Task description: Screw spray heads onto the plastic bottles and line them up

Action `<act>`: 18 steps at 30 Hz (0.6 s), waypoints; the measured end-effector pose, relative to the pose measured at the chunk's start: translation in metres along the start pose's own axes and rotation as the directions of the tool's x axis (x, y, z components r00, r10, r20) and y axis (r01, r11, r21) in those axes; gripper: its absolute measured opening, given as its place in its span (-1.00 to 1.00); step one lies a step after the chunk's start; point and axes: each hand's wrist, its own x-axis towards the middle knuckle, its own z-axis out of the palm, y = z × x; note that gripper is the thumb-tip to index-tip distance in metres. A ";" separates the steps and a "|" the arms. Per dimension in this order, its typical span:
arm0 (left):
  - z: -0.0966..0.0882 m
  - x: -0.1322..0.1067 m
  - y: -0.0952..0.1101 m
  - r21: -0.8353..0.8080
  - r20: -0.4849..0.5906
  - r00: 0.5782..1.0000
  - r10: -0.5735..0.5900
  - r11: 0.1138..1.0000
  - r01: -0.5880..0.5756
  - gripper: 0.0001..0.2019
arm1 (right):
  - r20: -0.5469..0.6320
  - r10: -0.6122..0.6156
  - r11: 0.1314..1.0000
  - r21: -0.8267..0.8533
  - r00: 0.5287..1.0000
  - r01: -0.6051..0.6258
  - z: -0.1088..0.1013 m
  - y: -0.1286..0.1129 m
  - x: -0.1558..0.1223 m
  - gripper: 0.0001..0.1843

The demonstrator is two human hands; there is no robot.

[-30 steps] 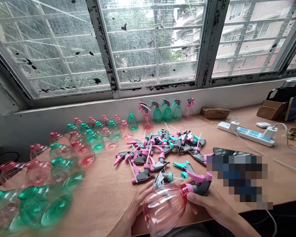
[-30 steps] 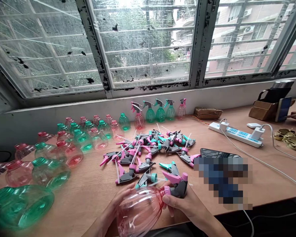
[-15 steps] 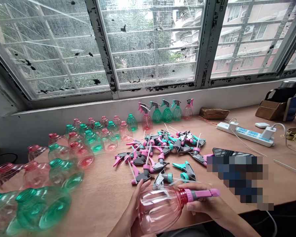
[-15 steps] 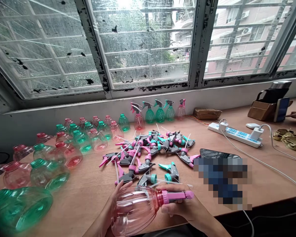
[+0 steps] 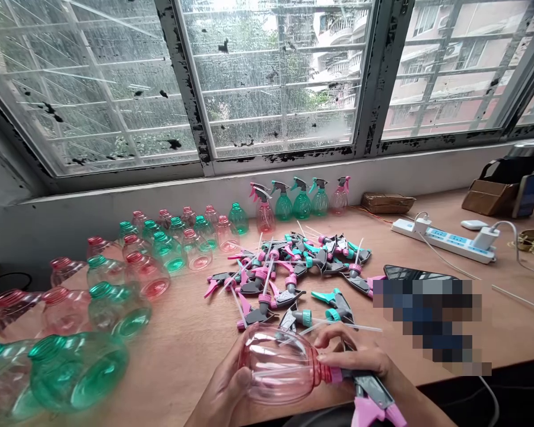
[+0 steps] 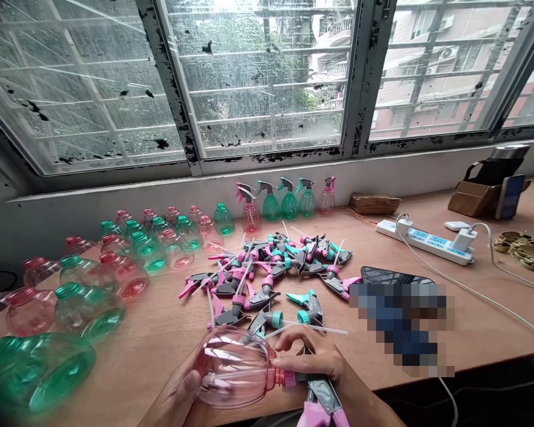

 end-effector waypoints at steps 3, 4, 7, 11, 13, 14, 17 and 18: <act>0.002 0.000 -0.001 -0.065 0.091 0.996 -0.004 0.998 0.010 -0.22 | -0.044 0.027 0.997 0.077 0.999 -0.023 -0.001 -0.005 -0.002 -0.69; 0.004 -0.001 -0.002 -0.093 0.135 0.991 0.021 0.996 -0.009 -0.18 | -0.039 0.053 0.991 0.127 0.998 -0.047 -0.002 -0.008 -0.003 -0.64; 0.010 -0.002 -0.004 -0.140 0.227 0.963 0.142 0.984 -0.111 -0.08 | 0.049 0.251 0.931 0.262 0.967 -0.255 -0.006 -0.013 -0.008 -0.49; 0.017 -0.002 -0.012 -0.091 0.227 0.938 0.263 0.964 -0.248 -0.31 | 0.014 0.443 0.859 0.279 0.897 -0.429 -0.007 -0.009 -0.014 -0.45; 0.017 -0.001 -0.017 -0.046 0.203 0.918 0.341 0.940 -0.339 -0.46 | 0.002 0.473 0.845 0.282 0.881 -0.454 -0.005 -0.011 -0.014 -0.43; 0.016 0.000 -0.019 -0.016 0.194 0.909 0.369 0.928 -0.373 -0.51 | 0.013 0.486 0.832 0.300 0.874 -0.467 -0.004 -0.013 -0.013 -0.40; 0.011 0.002 -0.022 0.092 0.173 0.921 0.349 0.925 -0.368 -0.57 | 0.032 0.503 0.794 0.378 0.864 -0.476 0.000 -0.022 -0.011 -0.41; 0.008 0.001 -0.022 0.128 0.166 0.933 0.319 0.931 -0.341 -0.55 | 0.038 0.514 0.771 0.416 0.857 -0.482 0.001 -0.025 -0.011 -0.44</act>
